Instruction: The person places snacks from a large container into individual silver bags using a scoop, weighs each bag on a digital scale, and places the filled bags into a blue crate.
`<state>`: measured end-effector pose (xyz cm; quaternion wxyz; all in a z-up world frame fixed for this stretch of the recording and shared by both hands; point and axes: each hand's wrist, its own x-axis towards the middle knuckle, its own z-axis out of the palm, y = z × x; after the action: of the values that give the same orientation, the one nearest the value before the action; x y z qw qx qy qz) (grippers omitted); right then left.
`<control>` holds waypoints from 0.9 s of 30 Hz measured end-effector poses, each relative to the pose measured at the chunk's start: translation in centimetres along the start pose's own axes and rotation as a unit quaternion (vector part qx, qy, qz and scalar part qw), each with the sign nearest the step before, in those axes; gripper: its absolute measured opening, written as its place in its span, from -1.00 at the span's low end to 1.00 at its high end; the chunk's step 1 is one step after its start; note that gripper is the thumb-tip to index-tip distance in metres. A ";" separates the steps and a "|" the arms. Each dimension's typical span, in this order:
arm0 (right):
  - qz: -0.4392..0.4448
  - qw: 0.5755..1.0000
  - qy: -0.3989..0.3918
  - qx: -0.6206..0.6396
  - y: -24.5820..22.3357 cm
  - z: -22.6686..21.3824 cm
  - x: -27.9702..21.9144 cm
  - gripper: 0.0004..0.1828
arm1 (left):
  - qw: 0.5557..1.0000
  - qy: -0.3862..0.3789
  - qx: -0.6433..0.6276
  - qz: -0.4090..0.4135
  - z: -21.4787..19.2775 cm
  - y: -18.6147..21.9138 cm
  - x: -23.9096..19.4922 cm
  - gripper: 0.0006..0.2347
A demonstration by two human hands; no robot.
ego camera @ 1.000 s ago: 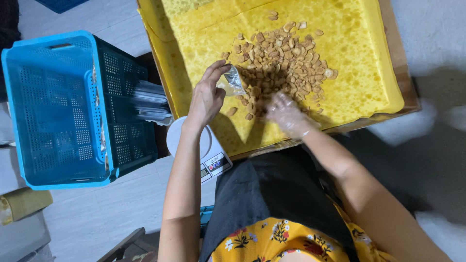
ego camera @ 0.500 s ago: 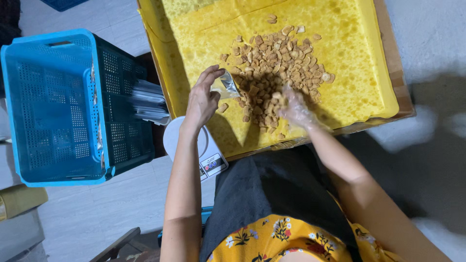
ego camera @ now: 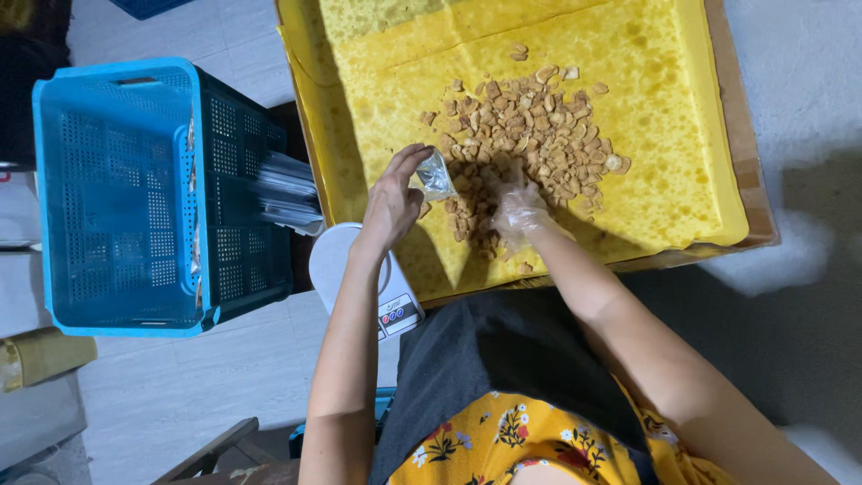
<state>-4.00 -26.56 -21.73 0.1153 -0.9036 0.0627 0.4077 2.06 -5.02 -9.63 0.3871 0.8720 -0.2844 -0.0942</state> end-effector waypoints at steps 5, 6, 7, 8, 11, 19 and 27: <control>0.107 0.986 -0.001 0.127 1.2 2.0 2.5 -0.30 | 0.999 -0.020 0.001 -0.029 0.4 0.1 0.1 -0.44; 0.106 0.986 0.000 0.128 0.7 2.8 2.6 -0.30 | 0.999 -0.026 0.000 -0.029 0.4 0.2 0.2 -0.44; 0.108 0.972 0.050 0.202 0.0 4.0 2.2 -0.04 | 0.999 -0.032 -0.002 -0.029 0.6 0.3 0.3 -0.45; 0.110 0.951 0.100 0.273 -0.3 4.6 1.9 0.26 | 0.999 -0.033 -0.001 -0.028 0.6 0.4 0.4 -0.45; 0.122 0.956 0.077 0.257 -0.4 3.2 0.9 -0.06 | 0.999 -0.039 0.011 -0.026 0.7 0.6 0.7 -0.42; -0.017 0.700 0.074 0.710 3.0 -5.5 -9.1 -0.21 | 0.998 -0.038 -0.018 0.037 2.7 0.5 1.9 -0.37; -0.337 0.517 0.101 0.781 4.0 -10.4 -8.7 -0.55 | 0.968 -0.176 -0.118 -0.135 6.4 0.6 6.5 -0.44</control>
<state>-3.06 -32.99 -9.19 0.8960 -0.4391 0.0581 0.0317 4.66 -13.06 -13.19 0.4145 0.8205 -0.2141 -0.3304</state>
